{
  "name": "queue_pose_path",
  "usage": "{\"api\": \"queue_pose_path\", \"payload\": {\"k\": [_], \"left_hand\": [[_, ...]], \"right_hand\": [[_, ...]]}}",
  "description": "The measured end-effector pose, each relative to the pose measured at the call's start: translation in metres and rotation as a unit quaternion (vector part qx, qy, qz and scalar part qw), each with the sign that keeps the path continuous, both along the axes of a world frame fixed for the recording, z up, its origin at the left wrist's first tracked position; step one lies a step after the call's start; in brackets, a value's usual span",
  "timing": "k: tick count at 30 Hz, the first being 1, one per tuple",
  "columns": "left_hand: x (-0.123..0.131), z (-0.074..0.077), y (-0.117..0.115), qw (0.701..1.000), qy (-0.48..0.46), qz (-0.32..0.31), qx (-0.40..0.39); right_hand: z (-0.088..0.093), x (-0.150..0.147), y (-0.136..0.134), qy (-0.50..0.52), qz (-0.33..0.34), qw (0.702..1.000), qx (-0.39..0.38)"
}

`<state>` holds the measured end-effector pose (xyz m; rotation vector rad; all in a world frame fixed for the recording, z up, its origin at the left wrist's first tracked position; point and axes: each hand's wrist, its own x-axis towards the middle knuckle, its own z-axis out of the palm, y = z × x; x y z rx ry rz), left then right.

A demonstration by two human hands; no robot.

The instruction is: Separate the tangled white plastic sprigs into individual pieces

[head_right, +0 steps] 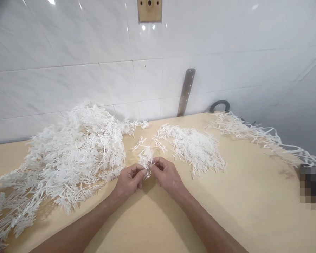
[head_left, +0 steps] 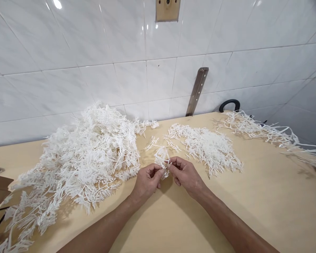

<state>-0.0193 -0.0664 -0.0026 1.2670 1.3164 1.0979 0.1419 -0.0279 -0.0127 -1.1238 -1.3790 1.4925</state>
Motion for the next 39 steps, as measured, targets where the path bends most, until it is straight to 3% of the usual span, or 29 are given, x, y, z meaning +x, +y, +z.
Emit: {"api": "queue_pose_path", "payload": {"k": [5, 8, 12, 20, 28, 34, 39], "left_hand": [[0.001, 0.001, 0.000, 1.000, -0.019, -0.010, 0.004], [0.000, -0.002, -0.001, 0.999, -0.014, 0.016, 0.034], [-0.004, -0.002, -0.002, 0.988, 0.066, 0.062, 0.125], [-0.008, 0.004, -0.001, 0.964, 0.198, 0.002, 0.176], [-0.005, 0.010, -0.001, 0.972, 0.220, -0.008, 0.085], [-0.006, 0.016, -0.002, 0.971, 0.215, -0.074, 0.071], [-0.006, 0.014, 0.000, 0.983, 0.170, -0.058, 0.034]], "right_hand": [[-0.003, 0.001, 0.001, -0.004, -0.002, 1.000, 0.006], [-0.003, 0.002, 0.002, -0.009, 0.023, 1.000, 0.008], [0.001, 0.002, 0.001, -0.027, 0.055, 0.998, 0.030], [0.006, 0.005, -0.002, -0.047, 0.051, 0.997, 0.038], [0.009, 0.003, -0.002, -0.071, 0.044, 0.996, 0.029], [0.008, 0.004, -0.002, -0.069, 0.045, 0.996, 0.037], [0.010, 0.005, -0.003, -0.061, 0.056, 0.995, 0.047]]}}
